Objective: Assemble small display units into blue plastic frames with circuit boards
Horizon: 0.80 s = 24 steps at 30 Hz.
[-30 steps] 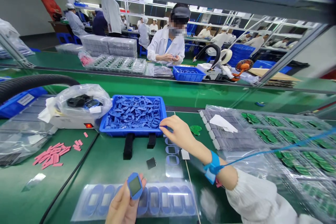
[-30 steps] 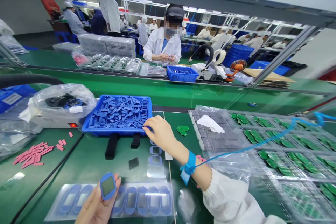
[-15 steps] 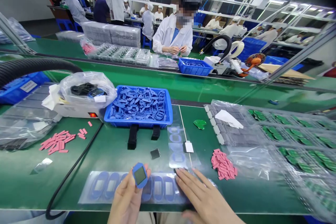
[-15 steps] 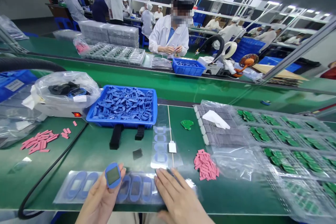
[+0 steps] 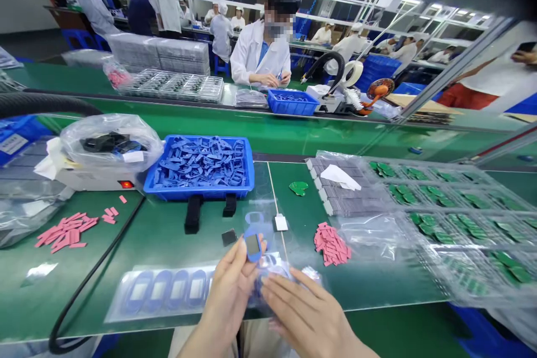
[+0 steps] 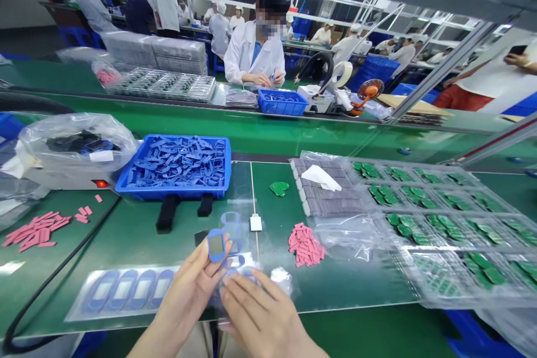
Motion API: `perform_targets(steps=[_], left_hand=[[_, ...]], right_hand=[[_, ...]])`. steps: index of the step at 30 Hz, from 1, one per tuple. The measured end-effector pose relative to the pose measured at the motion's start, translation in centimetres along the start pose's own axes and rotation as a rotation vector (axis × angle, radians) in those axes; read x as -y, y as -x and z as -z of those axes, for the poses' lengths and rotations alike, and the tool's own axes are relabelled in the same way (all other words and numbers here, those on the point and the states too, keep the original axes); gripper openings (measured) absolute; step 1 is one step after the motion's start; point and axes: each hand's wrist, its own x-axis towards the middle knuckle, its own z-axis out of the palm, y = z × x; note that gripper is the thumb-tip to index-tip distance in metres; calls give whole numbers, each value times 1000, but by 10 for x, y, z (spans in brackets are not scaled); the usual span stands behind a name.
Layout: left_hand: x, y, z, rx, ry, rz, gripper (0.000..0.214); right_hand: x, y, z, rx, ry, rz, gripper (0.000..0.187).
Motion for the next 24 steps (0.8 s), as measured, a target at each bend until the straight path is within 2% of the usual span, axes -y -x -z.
perform_targets(steps=[3, 4, 6, 8, 11, 13, 19, 24], left_hand=[[2, -12, -11, 21, -29, -6, 22], [2, -15, -12, 23, -48, -23, 23], [2, -18, -12, 10, -84, -56, 27], [3, -21, -10, -2, -110, -73, 30], [4, -23, -7, 0, -130, -85, 35], [5, -25, -5, 1, -132, -94, 36], [3, -25, -5, 17, -116, -105, 31], [0, -22, -9, 48, -134, -119, 28]], right_hand=[[-8, 5, -2, -15, -145, -107, 48], [-15, 7, -2, -3, -193, -183, 49], [-32, 5, -2, 27, -216, -345, 38], [-49, -1, -3, 33, -181, -419, 34], [-63, -12, -7, 103, -172, -308, 42], [-64, -17, -11, 119, -162, -255, 40], [-55, -11, -20, 24, -124, -301, 33], [-55, -13, -19, 54, -136, -333, 25]])
